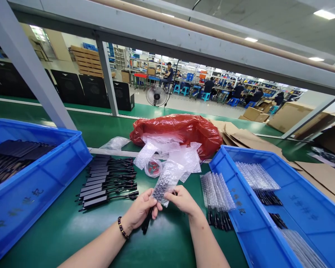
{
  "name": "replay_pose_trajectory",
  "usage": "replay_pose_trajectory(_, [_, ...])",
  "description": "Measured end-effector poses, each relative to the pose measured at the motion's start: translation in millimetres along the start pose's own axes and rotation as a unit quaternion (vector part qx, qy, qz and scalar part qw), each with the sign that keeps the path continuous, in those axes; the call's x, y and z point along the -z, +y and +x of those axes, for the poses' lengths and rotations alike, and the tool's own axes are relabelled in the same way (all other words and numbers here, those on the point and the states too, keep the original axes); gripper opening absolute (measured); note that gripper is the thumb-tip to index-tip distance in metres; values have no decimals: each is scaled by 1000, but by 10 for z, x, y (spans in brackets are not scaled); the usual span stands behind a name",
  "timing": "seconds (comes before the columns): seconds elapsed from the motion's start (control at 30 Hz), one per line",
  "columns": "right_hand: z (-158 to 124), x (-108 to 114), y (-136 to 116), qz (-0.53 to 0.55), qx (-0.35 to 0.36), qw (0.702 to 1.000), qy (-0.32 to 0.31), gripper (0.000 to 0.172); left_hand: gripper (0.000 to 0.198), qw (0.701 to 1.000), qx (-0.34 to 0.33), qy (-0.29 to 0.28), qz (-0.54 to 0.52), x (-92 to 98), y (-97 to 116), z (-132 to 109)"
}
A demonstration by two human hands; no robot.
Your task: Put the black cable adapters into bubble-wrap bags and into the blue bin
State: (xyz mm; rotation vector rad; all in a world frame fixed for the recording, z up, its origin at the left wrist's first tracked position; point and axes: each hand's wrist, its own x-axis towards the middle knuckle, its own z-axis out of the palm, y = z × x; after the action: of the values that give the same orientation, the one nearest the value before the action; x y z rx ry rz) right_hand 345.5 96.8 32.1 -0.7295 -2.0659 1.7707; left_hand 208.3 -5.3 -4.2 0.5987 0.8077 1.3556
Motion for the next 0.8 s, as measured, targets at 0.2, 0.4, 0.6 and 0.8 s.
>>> replay_pose_trajectory(0.2, [22,7,48,37,-20,998,55,46,48,999,45,-15,22,-21,26,-27])
replay_pose_trajectory(0.4, [-6,63,45,89,-26,990,109,46,71,995,85,-51,32,-20,2,-45])
replay_pose_trajectory(0.6, [-37,4,-27,16,21,999,-29,44,67,998,58,-35,-9,-51,46,-63])
replay_pose_trajectory(0.8, [-46,-24,-74,-55,98,989,-92,40,43,994,42,-40,-90,-15,93,-47])
